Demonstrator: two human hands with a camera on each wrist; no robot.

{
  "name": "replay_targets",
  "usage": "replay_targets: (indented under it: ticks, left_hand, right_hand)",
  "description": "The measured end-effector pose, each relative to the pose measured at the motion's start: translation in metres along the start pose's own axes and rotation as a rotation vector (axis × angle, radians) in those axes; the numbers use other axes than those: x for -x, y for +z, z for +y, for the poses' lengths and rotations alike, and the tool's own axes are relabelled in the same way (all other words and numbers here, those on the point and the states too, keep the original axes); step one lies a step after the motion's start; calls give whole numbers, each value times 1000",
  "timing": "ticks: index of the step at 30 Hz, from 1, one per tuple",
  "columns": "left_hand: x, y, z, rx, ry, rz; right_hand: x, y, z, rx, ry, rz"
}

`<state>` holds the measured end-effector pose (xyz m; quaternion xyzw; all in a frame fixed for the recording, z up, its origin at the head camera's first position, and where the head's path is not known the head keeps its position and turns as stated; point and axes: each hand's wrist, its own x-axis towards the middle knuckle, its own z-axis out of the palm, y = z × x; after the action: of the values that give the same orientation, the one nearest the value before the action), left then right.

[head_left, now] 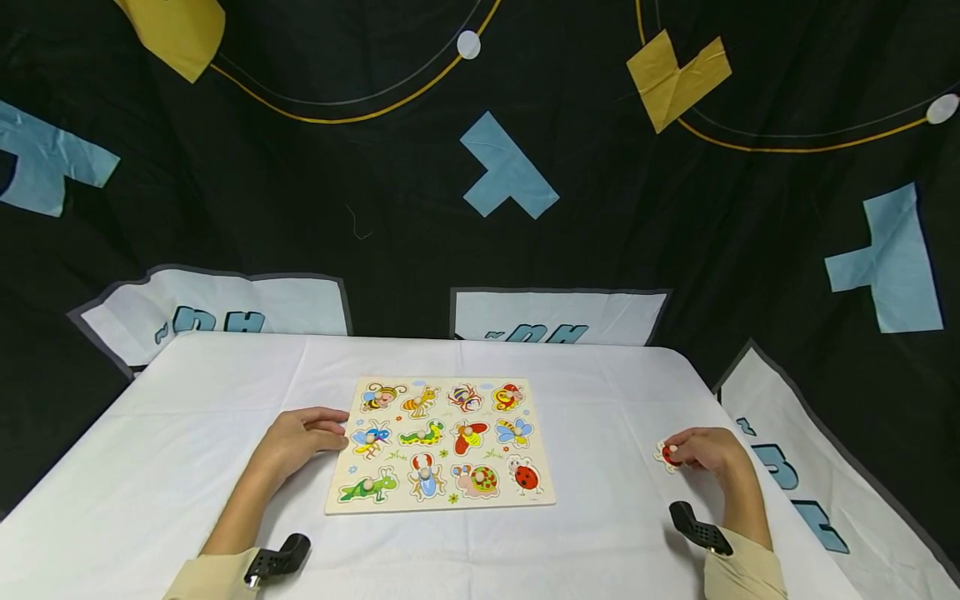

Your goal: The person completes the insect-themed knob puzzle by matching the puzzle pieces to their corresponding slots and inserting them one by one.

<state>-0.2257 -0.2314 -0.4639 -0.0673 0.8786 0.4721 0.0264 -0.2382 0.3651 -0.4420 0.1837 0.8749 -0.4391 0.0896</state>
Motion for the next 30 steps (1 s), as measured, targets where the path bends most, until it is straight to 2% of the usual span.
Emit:
replay_targets:
  ticks: [6,15,23,30]
  left_hand:
    - [0,0,-1,6,14,2]
    - [1,0,1,-8,15,9]
    - [2,-2,2,-18,19,13]
    - [2,0,2,-5,3,15]
  right_hand:
    - [0,4,-5,3,-34,-14]
    - [4,16,-19,15,-71,17]
    - [7,24,-33,42,-116,-22]
    - [12,35,-47,53,-202,-58]
